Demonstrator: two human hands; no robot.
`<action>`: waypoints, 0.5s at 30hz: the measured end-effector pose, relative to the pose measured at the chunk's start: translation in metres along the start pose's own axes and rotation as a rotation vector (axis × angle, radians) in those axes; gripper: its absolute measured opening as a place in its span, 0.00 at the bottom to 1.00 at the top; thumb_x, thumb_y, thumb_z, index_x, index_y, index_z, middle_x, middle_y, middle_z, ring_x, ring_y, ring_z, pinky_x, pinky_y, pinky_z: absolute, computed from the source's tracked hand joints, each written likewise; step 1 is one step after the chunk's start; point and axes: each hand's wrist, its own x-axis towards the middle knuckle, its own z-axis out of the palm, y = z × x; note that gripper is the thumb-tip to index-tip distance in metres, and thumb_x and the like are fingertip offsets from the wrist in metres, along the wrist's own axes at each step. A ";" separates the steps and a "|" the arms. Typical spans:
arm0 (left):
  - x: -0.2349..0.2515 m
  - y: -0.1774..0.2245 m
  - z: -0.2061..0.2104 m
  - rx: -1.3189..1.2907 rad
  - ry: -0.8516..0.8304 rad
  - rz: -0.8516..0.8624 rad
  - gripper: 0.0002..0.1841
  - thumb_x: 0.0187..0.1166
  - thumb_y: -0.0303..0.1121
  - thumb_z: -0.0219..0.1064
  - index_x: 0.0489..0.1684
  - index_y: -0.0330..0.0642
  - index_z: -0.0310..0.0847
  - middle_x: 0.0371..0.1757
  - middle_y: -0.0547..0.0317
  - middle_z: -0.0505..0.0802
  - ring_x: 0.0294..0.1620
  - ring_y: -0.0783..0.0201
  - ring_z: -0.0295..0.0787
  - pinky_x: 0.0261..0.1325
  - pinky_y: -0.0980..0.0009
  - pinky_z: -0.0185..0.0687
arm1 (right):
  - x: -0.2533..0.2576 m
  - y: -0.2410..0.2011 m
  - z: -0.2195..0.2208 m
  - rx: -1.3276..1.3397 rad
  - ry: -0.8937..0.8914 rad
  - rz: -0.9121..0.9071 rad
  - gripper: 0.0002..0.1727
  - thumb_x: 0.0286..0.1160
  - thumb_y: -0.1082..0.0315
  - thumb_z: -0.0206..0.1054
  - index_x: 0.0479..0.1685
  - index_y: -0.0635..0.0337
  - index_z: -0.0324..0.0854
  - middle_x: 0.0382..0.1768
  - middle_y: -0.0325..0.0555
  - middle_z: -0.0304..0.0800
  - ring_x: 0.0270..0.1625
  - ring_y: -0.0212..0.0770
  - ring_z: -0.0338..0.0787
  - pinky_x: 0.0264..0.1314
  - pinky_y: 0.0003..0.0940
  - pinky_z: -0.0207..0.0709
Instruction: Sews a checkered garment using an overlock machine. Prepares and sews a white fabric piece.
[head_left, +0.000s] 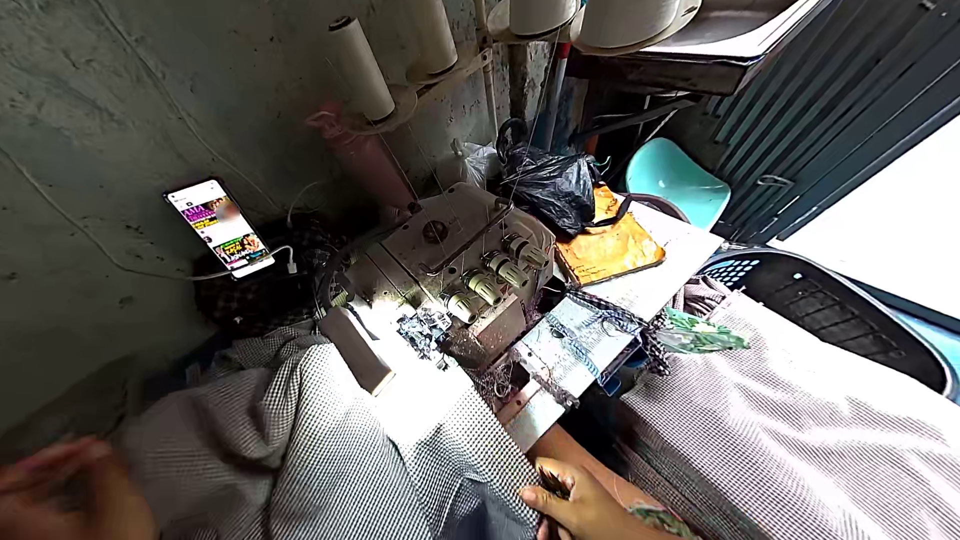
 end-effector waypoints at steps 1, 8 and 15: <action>-0.010 0.043 0.016 0.001 -0.042 0.050 0.25 0.90 0.36 0.57 0.62 0.10 0.68 0.59 0.24 0.84 0.62 0.50 0.83 0.67 0.61 0.78 | -0.004 0.007 -0.001 -0.010 0.009 0.009 0.08 0.82 0.65 0.66 0.39 0.61 0.80 0.24 0.34 0.89 0.21 0.23 0.85 0.25 0.21 0.78; -0.108 0.196 0.121 -0.165 -0.220 0.189 0.16 0.86 0.44 0.58 0.44 0.46 0.91 0.54 0.53 0.94 0.65 0.60 0.84 0.71 0.63 0.69 | -0.023 0.025 -0.008 -0.043 0.026 -0.050 0.11 0.82 0.62 0.68 0.37 0.60 0.80 0.26 0.34 0.89 0.25 0.25 0.89 0.27 0.24 0.83; -0.126 0.200 0.143 -0.136 -0.278 0.148 0.22 0.86 0.46 0.54 0.60 0.44 0.90 0.69 0.43 0.89 0.74 0.50 0.79 0.77 0.57 0.64 | -0.020 0.026 -0.012 -0.012 -0.019 -0.053 0.09 0.82 0.64 0.67 0.39 0.60 0.80 0.27 0.33 0.90 0.27 0.24 0.90 0.28 0.21 0.83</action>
